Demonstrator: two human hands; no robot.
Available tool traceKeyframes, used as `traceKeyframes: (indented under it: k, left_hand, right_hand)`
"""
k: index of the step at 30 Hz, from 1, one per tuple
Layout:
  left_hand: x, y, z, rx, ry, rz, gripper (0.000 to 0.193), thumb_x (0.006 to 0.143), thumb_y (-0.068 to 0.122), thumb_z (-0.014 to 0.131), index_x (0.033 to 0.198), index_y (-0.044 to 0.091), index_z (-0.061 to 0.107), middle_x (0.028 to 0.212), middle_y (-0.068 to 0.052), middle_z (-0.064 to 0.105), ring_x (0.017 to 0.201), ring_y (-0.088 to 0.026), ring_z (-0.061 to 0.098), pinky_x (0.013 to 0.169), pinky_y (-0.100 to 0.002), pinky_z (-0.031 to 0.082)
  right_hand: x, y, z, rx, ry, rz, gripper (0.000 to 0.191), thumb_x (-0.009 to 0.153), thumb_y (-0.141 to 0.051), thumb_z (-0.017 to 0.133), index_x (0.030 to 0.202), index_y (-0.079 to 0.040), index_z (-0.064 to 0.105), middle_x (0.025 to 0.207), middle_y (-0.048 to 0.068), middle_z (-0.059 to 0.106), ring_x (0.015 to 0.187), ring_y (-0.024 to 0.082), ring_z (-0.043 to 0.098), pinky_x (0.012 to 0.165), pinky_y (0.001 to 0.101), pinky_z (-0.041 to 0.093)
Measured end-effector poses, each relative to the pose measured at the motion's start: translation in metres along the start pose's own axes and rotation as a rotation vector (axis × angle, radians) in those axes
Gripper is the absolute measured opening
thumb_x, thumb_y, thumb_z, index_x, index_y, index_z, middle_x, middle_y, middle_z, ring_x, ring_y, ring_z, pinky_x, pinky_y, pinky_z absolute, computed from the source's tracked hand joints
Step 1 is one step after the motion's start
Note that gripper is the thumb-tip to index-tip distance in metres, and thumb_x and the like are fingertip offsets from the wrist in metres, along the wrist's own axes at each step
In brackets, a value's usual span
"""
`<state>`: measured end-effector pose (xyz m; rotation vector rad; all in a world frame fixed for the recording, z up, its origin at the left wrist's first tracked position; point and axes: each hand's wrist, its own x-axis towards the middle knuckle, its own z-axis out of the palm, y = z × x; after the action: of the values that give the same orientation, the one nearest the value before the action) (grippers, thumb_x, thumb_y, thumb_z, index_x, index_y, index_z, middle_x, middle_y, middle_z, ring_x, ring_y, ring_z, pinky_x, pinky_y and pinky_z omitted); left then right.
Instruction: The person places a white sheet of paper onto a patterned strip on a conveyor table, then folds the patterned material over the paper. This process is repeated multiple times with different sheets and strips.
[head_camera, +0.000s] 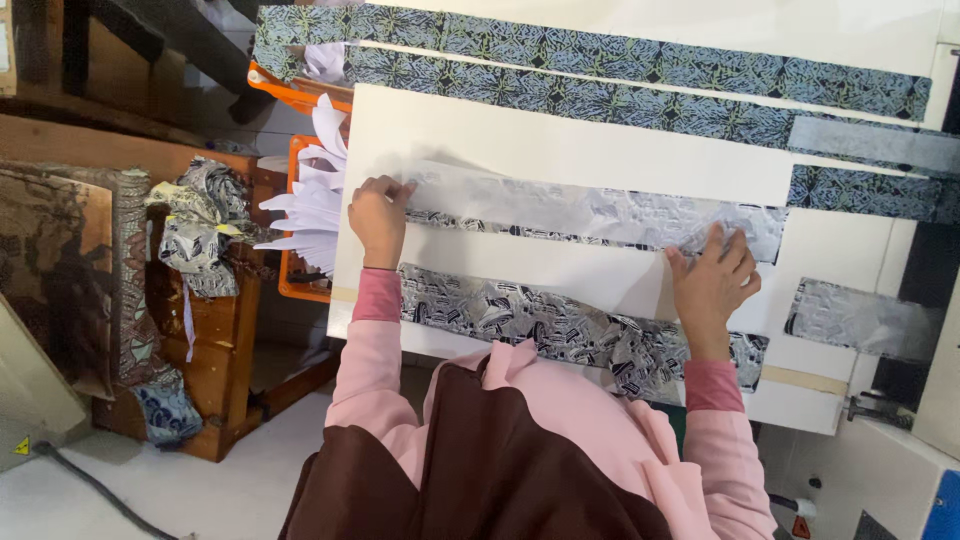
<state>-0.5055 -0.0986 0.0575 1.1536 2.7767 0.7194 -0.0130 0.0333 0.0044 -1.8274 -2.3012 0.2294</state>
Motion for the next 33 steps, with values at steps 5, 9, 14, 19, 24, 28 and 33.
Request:
traceKeyframes:
  k: [5,9,14,19,24,28,33]
  left_hand:
    - [0.006,0.006,-0.018,0.155,0.14,0.204,0.012,0.082,0.027,0.083,0.083,0.015,0.079,0.091,0.001,0.073,0.088,-0.027,0.063,0.073,-0.044,0.047]
    - [0.0,0.007,-0.038,0.001,0.169,0.174,0.012,0.083,0.024,0.08,0.085,0.013,0.076,0.099,-0.004,0.074,0.085,-0.027,0.066,0.071,-0.042,0.05]
    - [-0.001,-0.019,-0.05,-0.237,-0.143,-0.151,0.02,0.092,0.028,0.077,0.094,0.009,0.073,0.089,-0.008,0.073,0.073,-0.026,0.069,0.071,-0.039,0.053]
    - [0.008,-0.04,-0.031,-0.155,-0.106,-0.083,0.023,0.085,0.028,0.082,0.086,0.006,0.075,0.09,-0.01,0.069,0.077,-0.028,0.068,0.07,-0.041,0.053]
    - [0.011,-0.055,-0.021,-0.131,-0.098,-0.133,0.024,0.083,0.026,0.083,0.083,0.005,0.074,0.09,-0.01,0.068,0.077,-0.029,0.067,0.071,-0.042,0.052]
    - [0.016,-0.07,-0.02,-0.126,-0.066,-0.037,0.023,0.084,0.024,0.084,0.084,0.004,0.073,0.088,-0.011,0.067,0.078,-0.032,0.066,0.073,-0.043,0.053]
    - [0.01,-0.078,-0.032,-0.063,0.054,0.102,0.023,0.084,0.018,0.083,0.094,0.004,0.067,0.097,-0.014,0.064,0.093,-0.035,0.062,0.081,-0.045,0.05]
  right_hand:
    - [-0.001,-0.015,0.001,-0.017,-0.029,0.021,0.082,0.099,-0.059,0.067,0.158,-0.006,0.047,0.162,0.027,0.038,0.142,0.045,0.035,0.111,0.0679,0.021]
    - [-0.003,-0.025,-0.001,0.012,-0.048,0.04,0.085,0.098,-0.062,0.064,0.159,-0.006,0.045,0.164,0.027,0.035,0.146,0.046,0.032,0.112,0.0715,0.016]
    - [-0.002,-0.04,-0.002,0.051,-0.101,0.096,0.088,0.097,-0.065,0.061,0.161,-0.008,0.04,0.167,0.027,0.029,0.151,0.048,0.024,0.112,0.0759,0.012]
    - [-0.003,-0.053,-0.005,0.039,-0.122,0.105,0.09,0.097,-0.067,0.059,0.163,-0.01,0.036,0.168,0.026,0.027,0.152,0.048,0.023,0.111,0.0782,0.011]
    - [-0.007,-0.063,-0.005,0.022,-0.122,0.113,0.091,0.096,-0.068,0.058,0.163,-0.01,0.037,0.168,0.025,0.027,0.151,0.049,0.024,0.111,0.0788,0.012]
    - [-0.013,-0.068,0.003,-0.01,-0.094,0.113,0.092,0.095,-0.069,0.058,0.163,-0.01,0.038,0.168,0.024,0.028,0.151,0.048,0.025,0.113,0.0783,0.013]
    - [-0.027,-0.081,0.01,-0.094,0.006,0.089,0.091,0.096,-0.071,0.056,0.162,-0.011,0.039,0.168,0.021,0.029,0.15,0.048,0.026,0.112,0.0765,0.014]
